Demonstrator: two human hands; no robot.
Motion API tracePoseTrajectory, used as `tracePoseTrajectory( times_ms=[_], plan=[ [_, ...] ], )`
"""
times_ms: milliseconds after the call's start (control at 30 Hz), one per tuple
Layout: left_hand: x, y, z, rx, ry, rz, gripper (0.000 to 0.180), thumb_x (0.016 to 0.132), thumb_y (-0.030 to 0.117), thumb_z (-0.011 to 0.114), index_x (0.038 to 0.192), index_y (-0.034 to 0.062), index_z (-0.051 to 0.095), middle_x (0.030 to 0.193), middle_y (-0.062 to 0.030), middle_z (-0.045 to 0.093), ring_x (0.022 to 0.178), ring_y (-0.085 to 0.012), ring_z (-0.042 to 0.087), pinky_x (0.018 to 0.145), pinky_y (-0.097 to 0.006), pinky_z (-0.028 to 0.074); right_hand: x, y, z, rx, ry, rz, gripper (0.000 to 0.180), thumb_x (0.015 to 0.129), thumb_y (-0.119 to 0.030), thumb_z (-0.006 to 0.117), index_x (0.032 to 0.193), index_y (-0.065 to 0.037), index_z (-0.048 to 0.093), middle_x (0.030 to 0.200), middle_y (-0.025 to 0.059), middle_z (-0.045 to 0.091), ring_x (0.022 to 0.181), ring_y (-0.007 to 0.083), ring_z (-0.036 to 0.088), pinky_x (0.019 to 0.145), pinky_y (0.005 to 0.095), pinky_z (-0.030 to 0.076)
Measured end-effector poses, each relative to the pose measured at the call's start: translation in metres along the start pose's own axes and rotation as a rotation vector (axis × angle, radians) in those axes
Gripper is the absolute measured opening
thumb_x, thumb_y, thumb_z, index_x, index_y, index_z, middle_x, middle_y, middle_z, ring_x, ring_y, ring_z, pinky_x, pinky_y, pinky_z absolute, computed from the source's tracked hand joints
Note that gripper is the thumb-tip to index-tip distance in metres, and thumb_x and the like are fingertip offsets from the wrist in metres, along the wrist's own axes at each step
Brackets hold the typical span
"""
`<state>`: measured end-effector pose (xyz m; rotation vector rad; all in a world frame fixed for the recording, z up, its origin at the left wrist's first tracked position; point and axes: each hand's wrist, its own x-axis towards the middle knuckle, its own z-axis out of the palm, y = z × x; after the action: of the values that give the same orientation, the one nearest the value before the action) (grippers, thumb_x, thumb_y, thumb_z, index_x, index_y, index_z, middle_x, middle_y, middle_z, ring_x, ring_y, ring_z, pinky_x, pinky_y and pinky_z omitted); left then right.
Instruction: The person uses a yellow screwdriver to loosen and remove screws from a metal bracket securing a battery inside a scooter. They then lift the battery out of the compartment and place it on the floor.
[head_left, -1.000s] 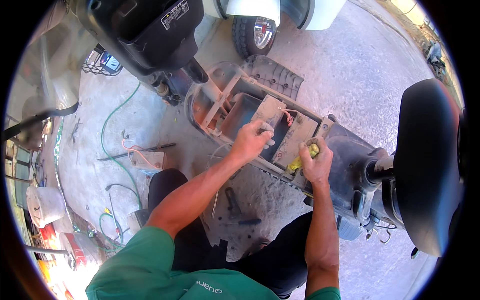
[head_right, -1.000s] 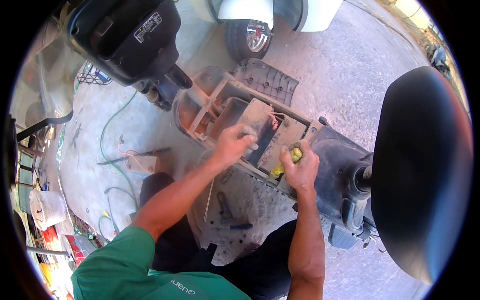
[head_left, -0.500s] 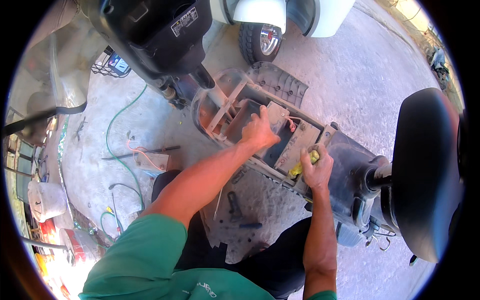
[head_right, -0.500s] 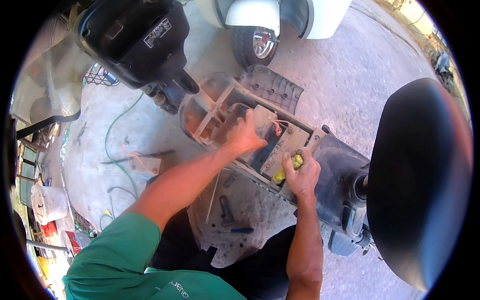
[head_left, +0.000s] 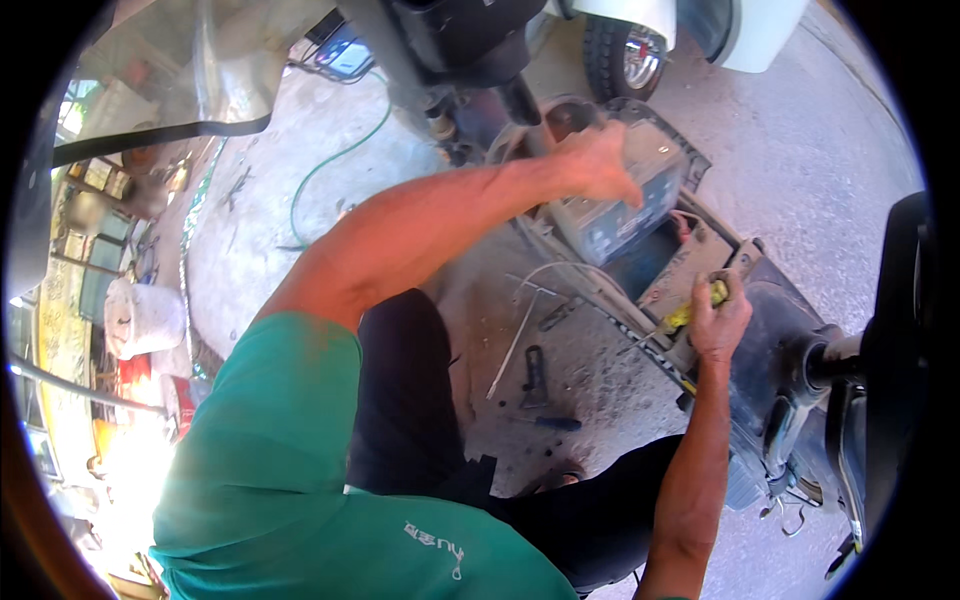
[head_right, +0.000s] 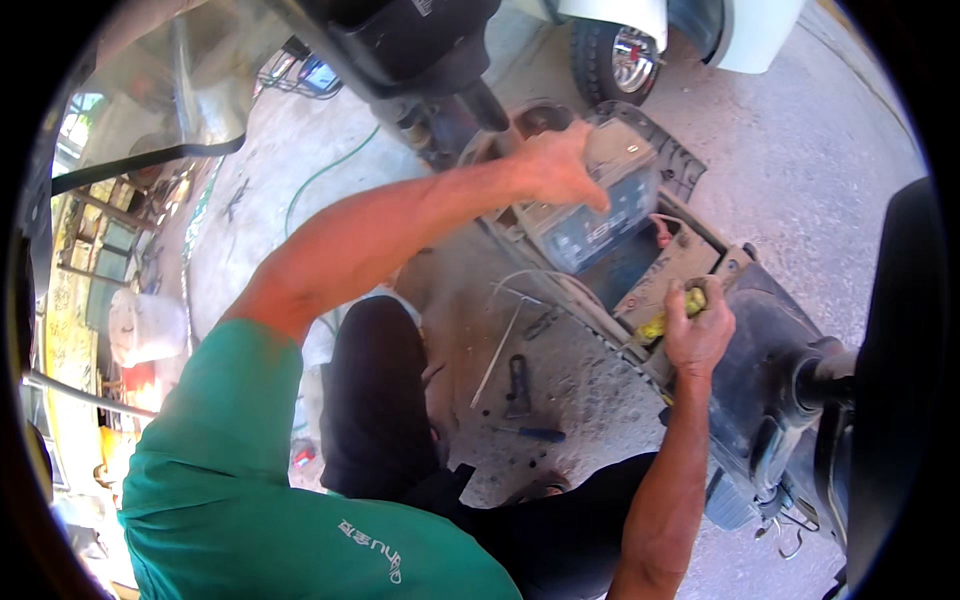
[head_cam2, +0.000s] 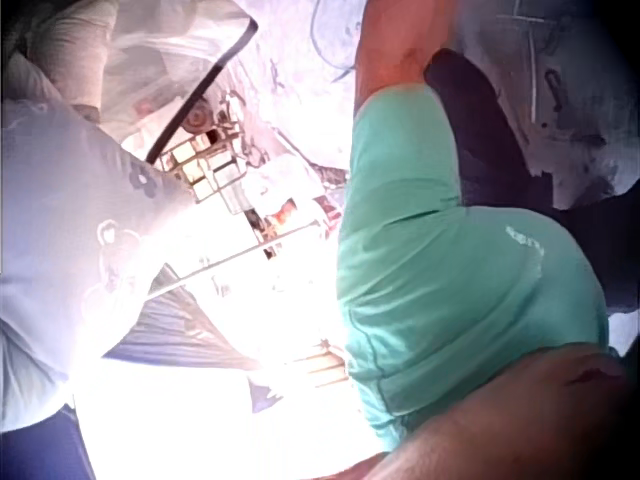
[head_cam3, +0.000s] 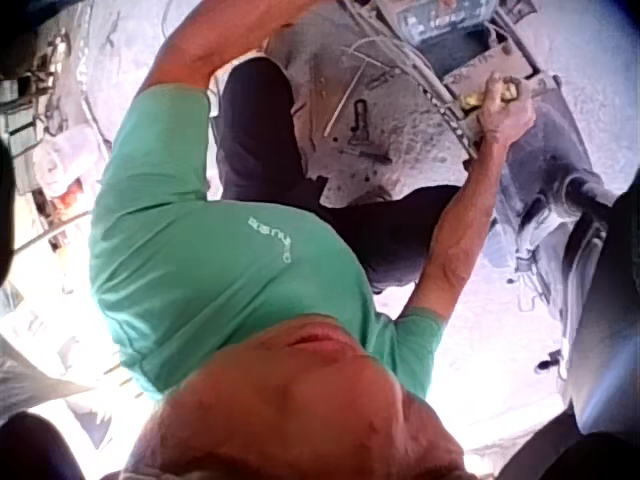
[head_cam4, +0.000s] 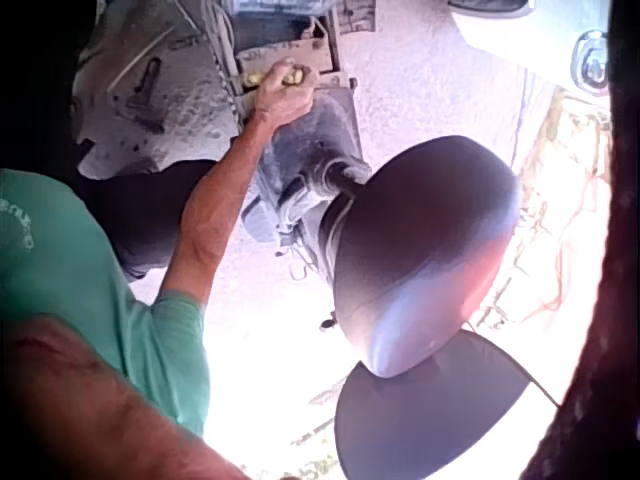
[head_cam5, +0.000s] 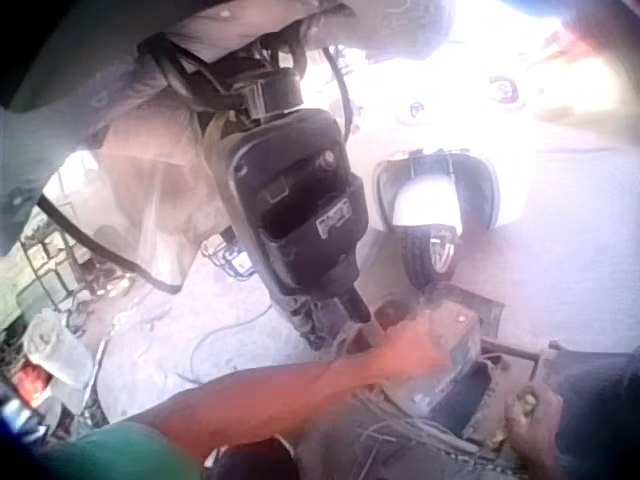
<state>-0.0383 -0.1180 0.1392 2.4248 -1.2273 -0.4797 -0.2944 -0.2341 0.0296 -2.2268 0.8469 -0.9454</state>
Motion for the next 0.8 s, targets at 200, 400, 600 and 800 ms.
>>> tracePoseTrajectory(
  times_ms=[200,400,600,800],
  plan=[
    [-0.054,-0.005,-0.066,-0.083,-0.020,0.059,0.101,0.068,0.038,0.088,0.146,-0.0054,0.041,0.127,-0.0245,0.065,0.119,-0.0328,0.064,0.102,-0.038,0.050,0.000,-0.009,0.007,0.067,-0.019,-0.007,0.026,0.088,-0.023,0.073,0.085,-0.001,0.059,0.069,0.0167,0.062,0.061,0.0313,0.060,0.064,0.0403,0.050],
    [-0.129,-0.041,-0.083,-0.315,-0.194,-0.075,0.100,0.068,0.030,0.090,0.148,-0.0049,0.040,0.130,-0.0200,0.063,0.122,-0.0265,0.061,0.105,-0.036,0.047,0.001,-0.011,-0.002,0.066,-0.031,0.001,0.024,0.089,-0.020,0.073,0.085,0.000,0.059,0.069,0.0156,0.060,0.061,0.0273,0.058,0.064,0.0382,0.049],
    [-0.156,-0.124,-0.041,-0.213,-0.374,-0.278,0.098,0.068,0.027,0.090,0.146,-0.0060,0.041,0.132,-0.0210,0.060,0.124,-0.0289,0.058,0.105,-0.038,0.047,0.002,-0.011,0.000,0.065,-0.054,0.004,0.024,0.089,-0.020,0.072,0.085,0.000,0.059,0.068,0.0148,0.059,0.061,0.0255,0.057,0.064,0.0376,0.049],
    [-0.161,-0.231,0.010,-0.283,-0.212,-0.466,0.094,0.069,0.026,0.090,0.142,-0.0083,0.042,0.121,-0.0192,0.065,0.117,-0.0278,0.061,0.101,-0.038,0.049,0.001,-0.011,0.003,0.037,-0.069,-0.008,0.025,0.092,-0.022,0.070,0.086,0.000,0.058,0.068,0.0120,0.057,0.062,0.0206,0.054,0.063,0.0361,0.046]
  ],
)
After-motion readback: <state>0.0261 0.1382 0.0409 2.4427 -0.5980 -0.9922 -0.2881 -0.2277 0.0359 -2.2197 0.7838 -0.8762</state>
